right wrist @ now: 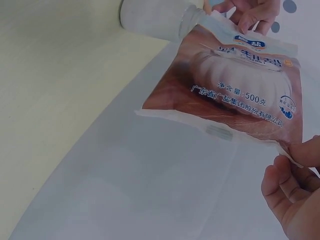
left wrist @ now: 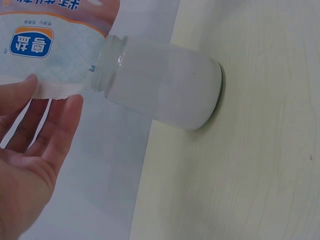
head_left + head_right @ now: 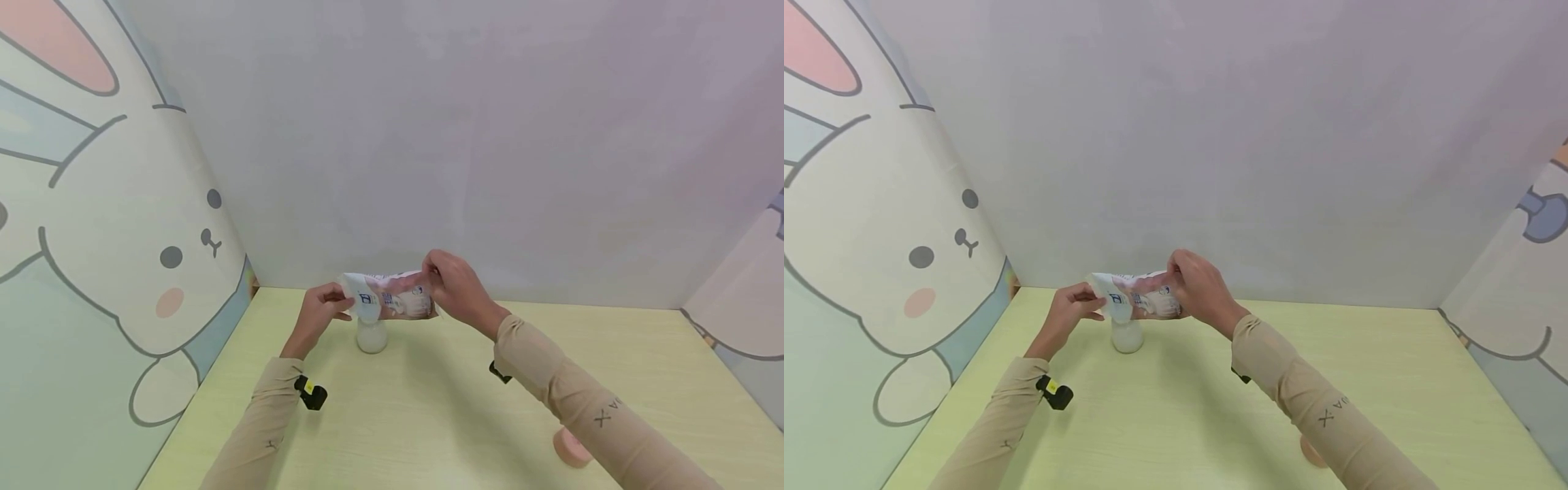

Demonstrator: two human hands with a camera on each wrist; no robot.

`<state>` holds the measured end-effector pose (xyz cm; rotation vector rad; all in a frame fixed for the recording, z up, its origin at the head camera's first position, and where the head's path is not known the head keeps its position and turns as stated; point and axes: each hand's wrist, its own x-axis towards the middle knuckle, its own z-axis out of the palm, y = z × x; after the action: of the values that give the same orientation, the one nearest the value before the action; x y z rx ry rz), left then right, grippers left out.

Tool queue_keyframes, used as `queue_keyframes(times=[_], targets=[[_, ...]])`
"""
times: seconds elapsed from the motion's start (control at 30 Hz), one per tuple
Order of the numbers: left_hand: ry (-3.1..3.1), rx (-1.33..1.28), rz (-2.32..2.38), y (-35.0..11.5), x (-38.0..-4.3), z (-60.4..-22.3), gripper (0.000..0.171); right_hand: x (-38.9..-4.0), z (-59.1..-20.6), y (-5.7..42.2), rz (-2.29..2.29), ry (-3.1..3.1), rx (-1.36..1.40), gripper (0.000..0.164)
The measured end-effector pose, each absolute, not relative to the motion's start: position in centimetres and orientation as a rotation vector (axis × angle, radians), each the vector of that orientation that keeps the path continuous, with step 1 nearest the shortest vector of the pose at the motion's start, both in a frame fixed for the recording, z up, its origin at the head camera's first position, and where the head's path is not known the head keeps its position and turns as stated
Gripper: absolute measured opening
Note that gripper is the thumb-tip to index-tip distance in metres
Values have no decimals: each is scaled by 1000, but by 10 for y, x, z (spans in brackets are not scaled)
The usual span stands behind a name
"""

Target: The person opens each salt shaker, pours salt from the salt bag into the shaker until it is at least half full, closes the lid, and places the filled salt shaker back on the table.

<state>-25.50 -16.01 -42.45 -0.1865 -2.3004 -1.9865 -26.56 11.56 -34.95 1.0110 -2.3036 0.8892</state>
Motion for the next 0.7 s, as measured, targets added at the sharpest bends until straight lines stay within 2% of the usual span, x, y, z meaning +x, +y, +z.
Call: queue_keyframes(times=[0.43,0.7], targets=[[-2280,-188,-1963,-161,-257,-433,12,-263,-350,115,905,-2290,1013,14],[-2291,-193,-1950,-162,-255,-431,15,-262,-351,114,897,-2274,1019,15]])
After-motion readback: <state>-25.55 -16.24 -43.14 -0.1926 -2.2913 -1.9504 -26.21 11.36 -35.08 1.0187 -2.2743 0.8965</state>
